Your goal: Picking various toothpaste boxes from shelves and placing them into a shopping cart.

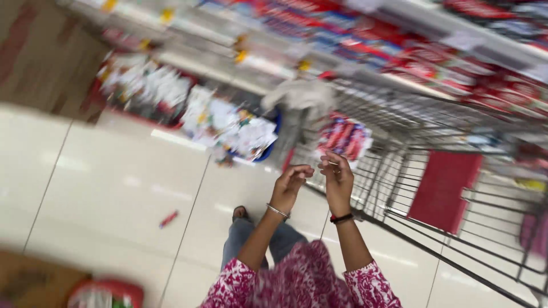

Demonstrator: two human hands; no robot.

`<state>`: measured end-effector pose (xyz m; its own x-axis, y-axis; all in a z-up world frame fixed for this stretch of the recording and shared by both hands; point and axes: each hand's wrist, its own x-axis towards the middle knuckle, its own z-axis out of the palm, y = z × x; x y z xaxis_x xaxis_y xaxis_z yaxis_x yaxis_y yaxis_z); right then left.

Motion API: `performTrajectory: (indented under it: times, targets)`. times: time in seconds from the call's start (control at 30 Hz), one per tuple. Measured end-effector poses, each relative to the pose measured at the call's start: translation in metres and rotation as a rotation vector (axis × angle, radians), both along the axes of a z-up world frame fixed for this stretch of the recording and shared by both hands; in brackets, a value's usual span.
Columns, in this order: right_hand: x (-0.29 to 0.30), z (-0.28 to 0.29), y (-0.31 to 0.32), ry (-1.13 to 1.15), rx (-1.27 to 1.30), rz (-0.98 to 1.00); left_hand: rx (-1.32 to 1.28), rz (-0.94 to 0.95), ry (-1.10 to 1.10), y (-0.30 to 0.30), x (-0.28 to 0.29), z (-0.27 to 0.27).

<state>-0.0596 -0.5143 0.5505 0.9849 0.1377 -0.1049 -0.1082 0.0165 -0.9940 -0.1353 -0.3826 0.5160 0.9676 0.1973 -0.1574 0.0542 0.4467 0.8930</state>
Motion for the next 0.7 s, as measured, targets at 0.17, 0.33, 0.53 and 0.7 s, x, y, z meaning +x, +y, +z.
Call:
performTrajectory:
  times: [0.17, 0.33, 0.53, 0.7]
  targets:
    - [-0.108, -0.006, 0.082, 0.024, -0.320, 0.278, 0.039, 0.302, 0.157, 0.074, -0.120, -0.009]
    - [-0.218, -0.048, 0.178, 0.171, -0.503, 0.545, -0.052, 0.611, 0.236, 0.144, -0.269, -0.070]
    - [-0.342, -0.187, 0.272, -0.003, -0.677, 0.871, -0.068, 0.780, 0.514, 0.230, -0.438, -0.140]
    - [-0.410, -0.317, 0.337, 0.178, -0.605, 1.080, 0.031, 0.970, 0.435, 0.279, -0.531, -0.325]
